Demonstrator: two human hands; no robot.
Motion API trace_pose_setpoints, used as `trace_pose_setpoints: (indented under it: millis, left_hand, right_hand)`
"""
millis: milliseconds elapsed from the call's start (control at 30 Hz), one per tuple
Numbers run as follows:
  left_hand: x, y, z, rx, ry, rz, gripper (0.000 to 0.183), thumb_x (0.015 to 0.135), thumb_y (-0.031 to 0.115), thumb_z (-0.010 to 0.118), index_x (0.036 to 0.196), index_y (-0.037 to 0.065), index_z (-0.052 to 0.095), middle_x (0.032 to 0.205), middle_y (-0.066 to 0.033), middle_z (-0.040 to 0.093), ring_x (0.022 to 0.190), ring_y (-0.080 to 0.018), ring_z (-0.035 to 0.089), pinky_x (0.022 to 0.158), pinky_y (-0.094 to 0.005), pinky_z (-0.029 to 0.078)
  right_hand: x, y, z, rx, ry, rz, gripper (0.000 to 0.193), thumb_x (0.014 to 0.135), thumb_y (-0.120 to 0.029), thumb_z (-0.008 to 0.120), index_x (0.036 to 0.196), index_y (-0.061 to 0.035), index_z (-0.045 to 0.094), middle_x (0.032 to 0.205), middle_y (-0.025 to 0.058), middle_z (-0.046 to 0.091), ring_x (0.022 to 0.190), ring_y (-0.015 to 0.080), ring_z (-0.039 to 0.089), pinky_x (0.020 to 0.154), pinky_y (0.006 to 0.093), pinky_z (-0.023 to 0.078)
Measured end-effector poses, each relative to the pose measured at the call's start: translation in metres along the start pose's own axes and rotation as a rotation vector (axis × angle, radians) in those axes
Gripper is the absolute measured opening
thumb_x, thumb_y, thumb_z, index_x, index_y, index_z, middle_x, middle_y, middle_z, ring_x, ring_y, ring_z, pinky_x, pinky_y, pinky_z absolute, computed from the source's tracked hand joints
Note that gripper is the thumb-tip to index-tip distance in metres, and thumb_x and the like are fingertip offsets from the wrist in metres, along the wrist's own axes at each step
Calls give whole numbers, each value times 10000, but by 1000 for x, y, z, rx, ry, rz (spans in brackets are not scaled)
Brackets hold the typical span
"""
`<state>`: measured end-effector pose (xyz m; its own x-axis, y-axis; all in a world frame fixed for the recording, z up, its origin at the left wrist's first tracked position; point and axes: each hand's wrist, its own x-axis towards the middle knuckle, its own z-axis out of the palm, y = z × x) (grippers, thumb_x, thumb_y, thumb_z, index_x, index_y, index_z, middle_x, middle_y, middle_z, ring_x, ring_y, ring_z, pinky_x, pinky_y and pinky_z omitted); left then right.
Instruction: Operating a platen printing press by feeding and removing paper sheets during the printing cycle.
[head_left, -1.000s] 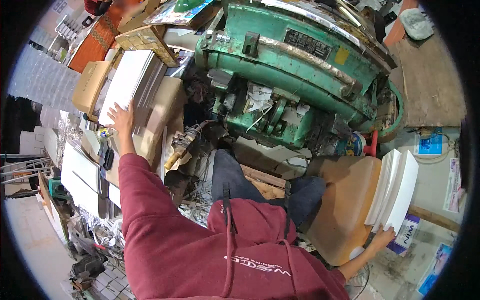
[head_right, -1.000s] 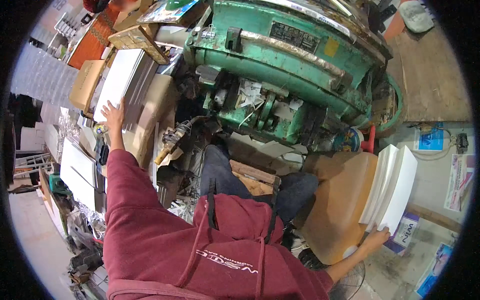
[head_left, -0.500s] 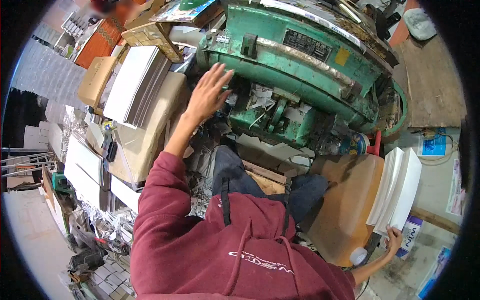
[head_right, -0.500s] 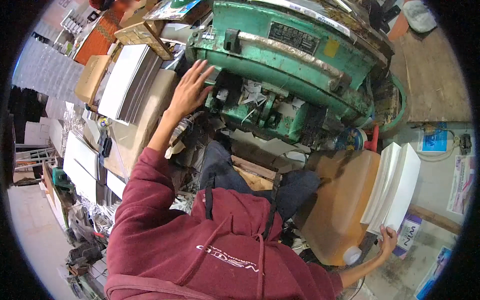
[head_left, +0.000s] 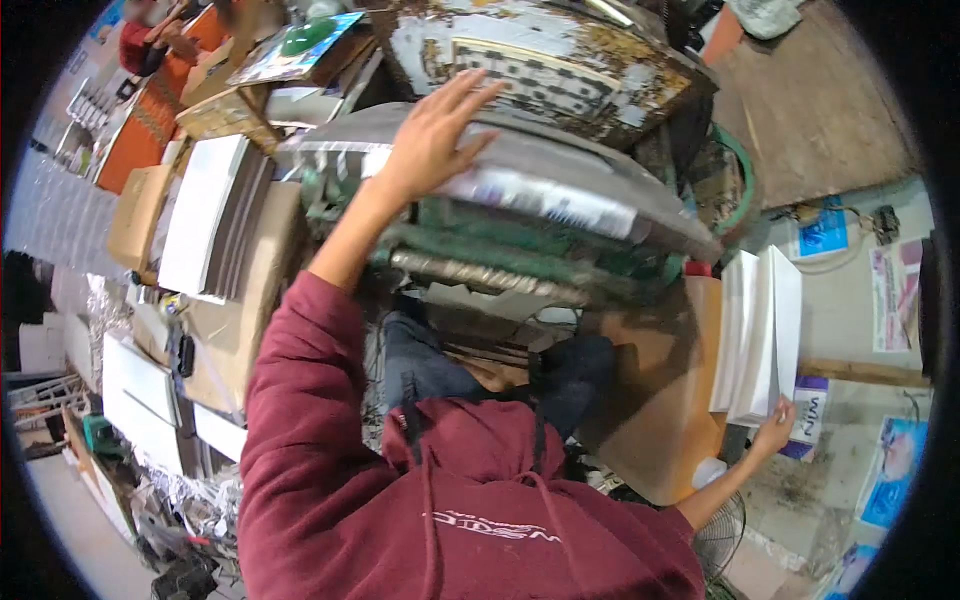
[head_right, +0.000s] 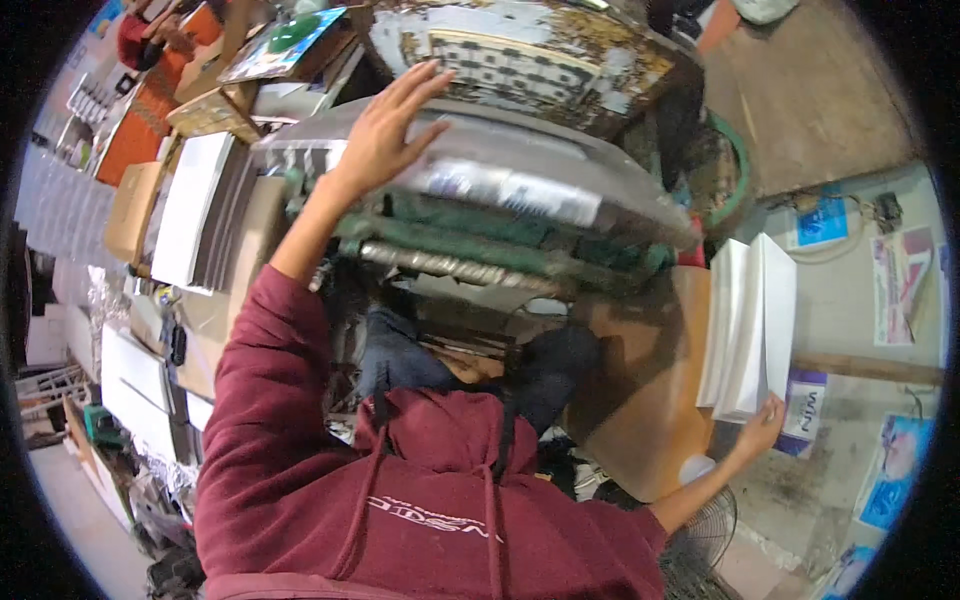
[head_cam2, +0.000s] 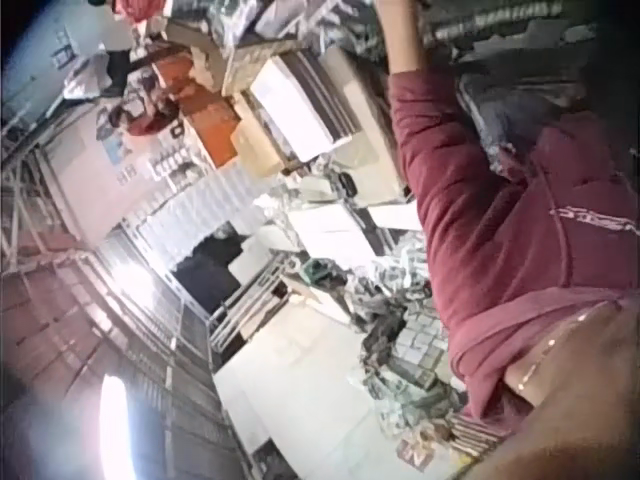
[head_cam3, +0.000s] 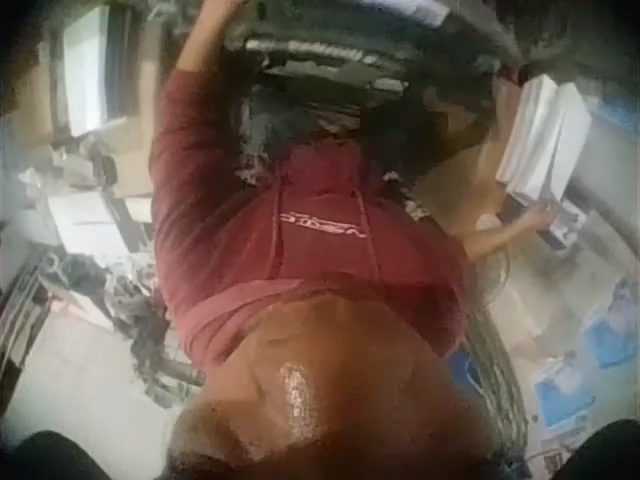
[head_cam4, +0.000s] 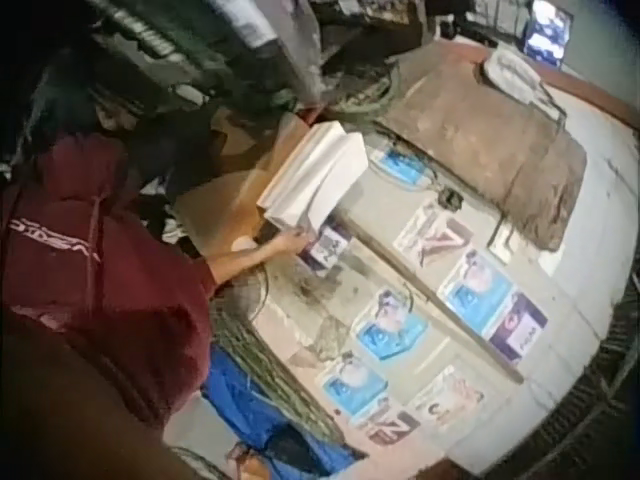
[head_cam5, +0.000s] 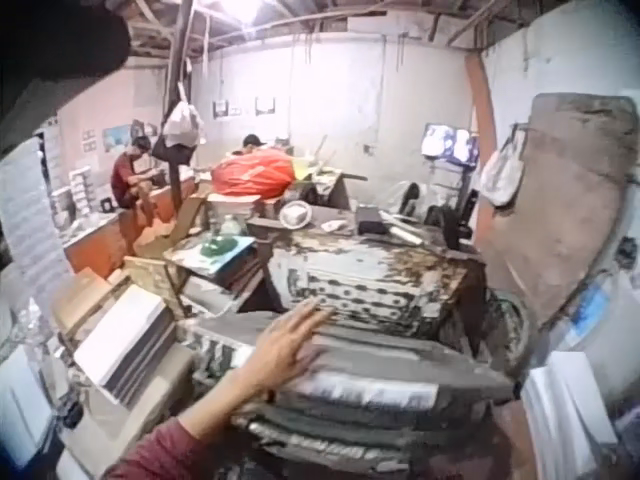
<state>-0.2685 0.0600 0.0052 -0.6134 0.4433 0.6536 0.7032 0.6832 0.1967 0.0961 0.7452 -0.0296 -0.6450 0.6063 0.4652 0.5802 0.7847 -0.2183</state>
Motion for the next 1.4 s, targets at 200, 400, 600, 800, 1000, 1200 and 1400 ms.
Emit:
trace_pose_setpoints:
  millis: [200, 400, 600, 800, 1000, 1200, 1400]
  left_hand:
    - [-51, -38, 43, 247, -927, -346, 791, 988, 658, 424, 1595, 164, 311, 1649, -149, 292, 1537, -377, 213, 1247, -520, 176]
    - [-136, 54, 0, 112, -798, -192, 914, 1001, 692, 315, 1601, 12, 198, 1664, -226, 184, 1544, -413, 148, 1256, -542, 94]
    - [-167, 125, -110, 181, -817, -157, 745, 880, 41, 523, 1589, 173, 334, 1635, -99, 345, 1513, -263, 324, 1243, -480, 247]
    - [-188, 87, -240, 579, -288, -587, 726, 801, -155, 412, 1453, 137, 544, 1471, -145, 549, 1387, -346, 497, 1115, -459, 444]
    - [-309, -76, -289, 992, -79, -866, 778, 895, -39, 454, 1542, 390, 408, 1501, -205, 499, 1388, -417, 461, 1081, -497, 445]
    - [-469, -246, -263, 751, -509, -1054, 617, 1040, 297, 457, 1597, 88, 294, 1579, -272, 352, 1440, -454, 356, 1220, -518, 250]
    - [-480, -249, -254, 1339, -1124, -963, 606, 1049, 381, 458, 1602, 176, 314, 1592, -265, 339, 1400, -437, 418, 1097, -506, 422]
  right_hand:
    - [18, -122, -58, 585, 116, -106, 235, 1041, -126, 547, 1190, 2, 676, 1280, 128, 677, 1213, 230, 610, 1057, 352, 457]
    - [7, -244, 24, 984, -473, -297, 193, 1021, -51, 568, 1142, -12, 713, 1266, 106, 689, 1233, 208, 594, 1093, 332, 430]
    - [-1, -369, 157, 1013, -1236, -525, 295, 982, -172, 671, 1236, -25, 697, 1309, 96, 679, 1245, 196, 589, 1111, 333, 410]
    - [61, -418, 199, 458, -1027, -953, 474, 995, -310, 648, 1433, -147, 574, 1566, 172, 446, 1525, 266, 279, 1211, 392, 281]
    - [97, -425, 122, 1001, -742, -546, 502, 998, -351, 654, 1413, -80, 575, 1407, 147, 608, 1274, 234, 585, 1050, 332, 448]
    - [58, -314, 55, 778, -698, -292, 432, 969, -327, 686, 1350, -130, 632, 1120, 159, 726, 970, 238, 669, 837, 321, 498]
    - [-3, -157, 0, -162, 2, -10, 509, 885, -310, 756, 1265, -1, 617, 1189, 192, 633, 1159, 380, 578, 987, 462, 482]
